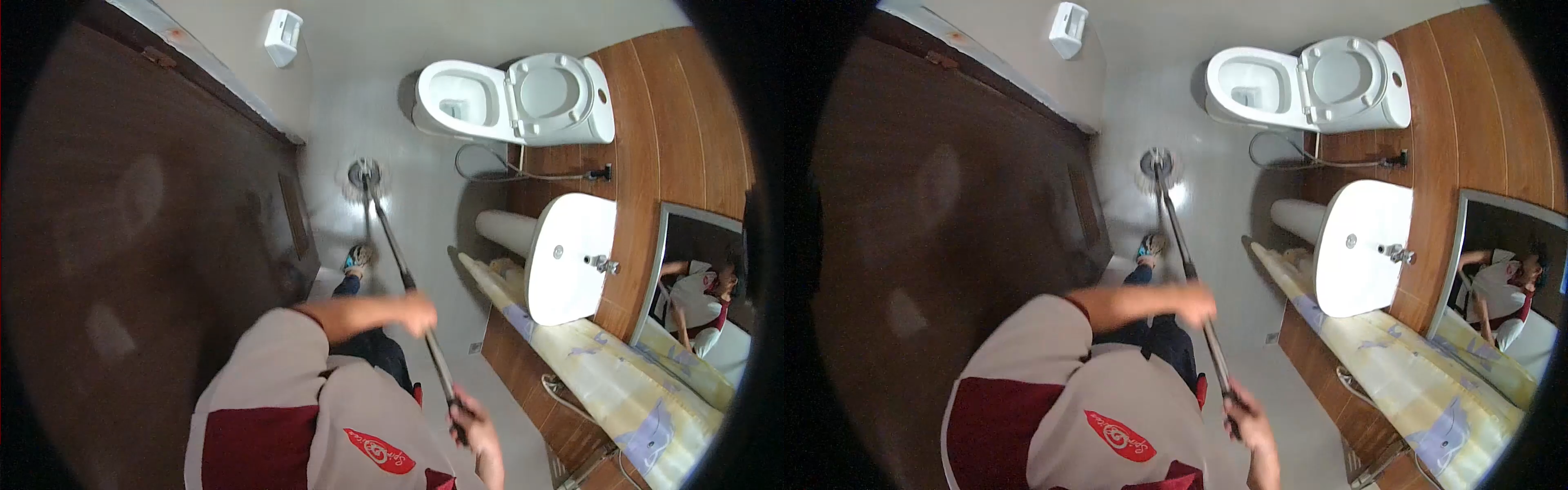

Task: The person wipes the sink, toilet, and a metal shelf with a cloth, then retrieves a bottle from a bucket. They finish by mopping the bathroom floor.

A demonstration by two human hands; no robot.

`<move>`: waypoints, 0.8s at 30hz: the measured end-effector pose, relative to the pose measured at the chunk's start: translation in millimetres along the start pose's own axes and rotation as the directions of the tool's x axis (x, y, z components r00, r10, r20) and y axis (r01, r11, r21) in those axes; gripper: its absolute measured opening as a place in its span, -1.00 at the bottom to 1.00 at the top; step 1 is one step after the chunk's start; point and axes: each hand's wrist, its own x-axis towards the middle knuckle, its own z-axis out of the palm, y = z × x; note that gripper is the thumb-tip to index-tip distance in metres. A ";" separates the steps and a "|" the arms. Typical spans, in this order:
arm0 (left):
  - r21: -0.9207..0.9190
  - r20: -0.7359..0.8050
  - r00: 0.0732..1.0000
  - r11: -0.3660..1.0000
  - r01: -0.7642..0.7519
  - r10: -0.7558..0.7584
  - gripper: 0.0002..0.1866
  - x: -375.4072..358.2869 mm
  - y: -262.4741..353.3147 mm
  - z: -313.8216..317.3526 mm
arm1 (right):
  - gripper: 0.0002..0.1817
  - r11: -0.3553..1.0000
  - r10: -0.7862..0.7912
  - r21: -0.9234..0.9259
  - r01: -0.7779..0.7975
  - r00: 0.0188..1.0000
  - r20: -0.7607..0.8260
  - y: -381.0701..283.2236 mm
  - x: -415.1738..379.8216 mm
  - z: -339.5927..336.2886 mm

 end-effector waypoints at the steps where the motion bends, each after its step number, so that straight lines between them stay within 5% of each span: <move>1: 0.071 -0.015 0.995 0.992 0.102 -0.101 -0.77 -15.1 -20.7 -33.1 | -0.39 0.996 -0.093 -0.003 0.093 0.995 0.044 -21.7 17.4 9.6; 3: 0.240 -0.227 0.972 0.965 0.107 -0.052 -0.77 -39.2 -83.4 -66.5 | -0.35 0.977 -0.202 -0.039 0.209 0.971 0.129 -67.4 47.9 35.5; 5: 0.337 -0.213 0.918 0.856 0.391 -0.336 -0.73 -64.1 -121.8 -105.5 | -0.34 0.957 -0.287 0.013 0.290 0.938 0.192 -85.8 96.3 60.0; 7: 0.337 -0.357 0.747 0.668 0.663 -0.561 -0.63 -80.2 -159.0 -104.5 | -0.33 0.947 -0.286 0.212 0.240 0.932 0.221 -97.2 138.8 89.2; 10: 0.456 -0.387 0.599 0.419 0.785 -0.701 -0.61 -76.6 -169.6 -84.7 | -0.33 0.940 -0.281 0.267 0.213 0.926 0.251 -57.0 178.3 107.9; 12: 0.610 -0.299 0.707 0.441 0.658 -0.641 -0.71 -55.6 -149.2 -28.7 | -0.35 0.931 -0.260 0.313 0.185 0.941 0.218 -0.3 164.1 83.4; 14: 0.451 -0.267 0.708 0.564 0.692 -0.654 -0.70 -12.1 -129.1 70.9 | -0.38 0.939 -0.265 0.268 0.218 0.951 0.156 80.0 143.3 34.5; 16: 0.360 0.110 0.877 0.842 0.403 -0.467 -0.72 5.4 -18.1 74.1 | -0.43 0.965 -0.186 0.200 0.169 0.980 0.066 144.0 87.0 -12.7; 18: 0.258 0.138 0.939 0.926 0.274 -0.316 -0.77 25.5 26.3 125.2 | -0.45 0.996 -0.090 0.000 0.090 0.995 -0.038 161.1 14.2 -39.7; 20: 0.175 0.267 0.940 0.970 0.169 -0.212 -0.79 34.5 62.4 128.6 | -0.48 0.978 -0.206 -0.054 0.204 0.977 -0.050 188.8 0.2 -48.1; 22: 0.169 0.244 0.947 0.971 0.170 -0.209 -0.80 16.9 48.1 95.8 | -0.50 0.915 -0.403 0.005 0.404 0.913 -0.068 212.5 16.4 -43.4; 24: 0.154 0.097 0.976 0.972 0.177 -0.193 -0.82 -7.6 6.6 71.9 | -0.54 0.936 -0.341 0.075 0.344 0.939 -0.048 149.5 38.4 -19.8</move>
